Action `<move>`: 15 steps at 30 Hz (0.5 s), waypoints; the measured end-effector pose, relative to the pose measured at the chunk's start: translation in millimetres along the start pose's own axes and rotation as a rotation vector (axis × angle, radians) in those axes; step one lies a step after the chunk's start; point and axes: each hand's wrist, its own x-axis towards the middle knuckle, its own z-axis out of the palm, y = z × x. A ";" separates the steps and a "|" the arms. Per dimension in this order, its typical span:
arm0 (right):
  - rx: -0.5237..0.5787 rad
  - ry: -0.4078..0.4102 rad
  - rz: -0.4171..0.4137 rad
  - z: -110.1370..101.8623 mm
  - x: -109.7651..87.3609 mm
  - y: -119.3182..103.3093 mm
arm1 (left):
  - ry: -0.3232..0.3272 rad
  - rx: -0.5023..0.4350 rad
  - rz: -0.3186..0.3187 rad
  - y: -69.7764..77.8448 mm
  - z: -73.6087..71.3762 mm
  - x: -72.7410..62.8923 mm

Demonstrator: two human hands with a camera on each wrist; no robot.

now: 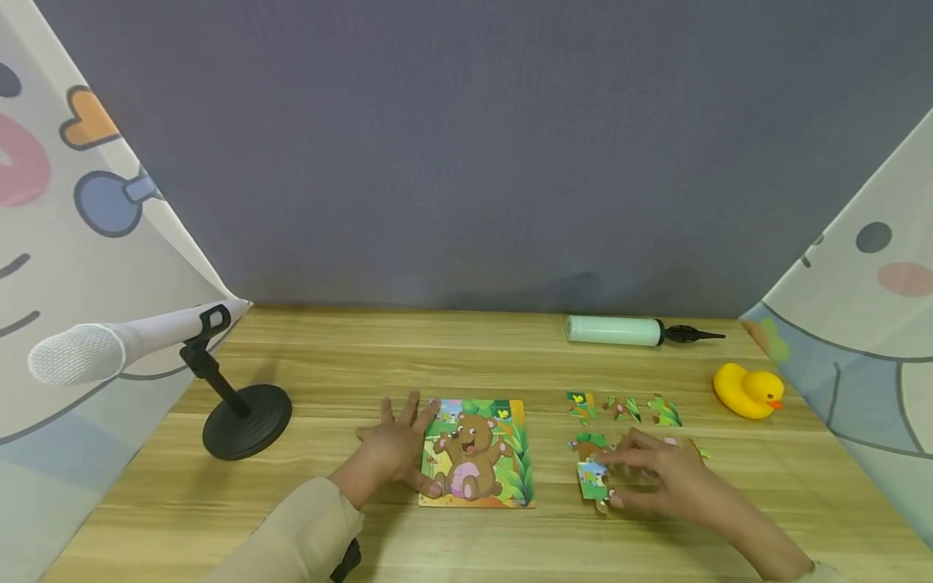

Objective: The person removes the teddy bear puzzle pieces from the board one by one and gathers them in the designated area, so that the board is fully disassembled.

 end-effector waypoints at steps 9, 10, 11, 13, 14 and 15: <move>-0.010 -0.095 0.129 0.4 -6.1 -4.7 | 0.009 -0.009 0.009 -0.8 0.0 -1.1; -0.009 -0.106 0.131 0.0 -6.0 -4.7 | 0.007 -0.007 0.008 -0.7 -0.3 -1.2; -0.013 -0.117 0.133 -0.3 -5.8 -4.5 | 0.005 -0.005 0.007 -0.5 -0.6 -1.3; -0.011 -0.130 0.137 -0.3 -5.6 -4.0 | 0.003 -0.007 0.006 -0.1 -1.4 -1.7; -0.010 -0.135 0.139 -0.3 -5.4 -3.7 | 0.002 -0.008 0.005 0.1 -1.8 -1.8; -0.013 -0.142 0.143 -0.4 -5.1 -3.5 | 0.001 -0.009 0.003 0.3 -2.1 -2.0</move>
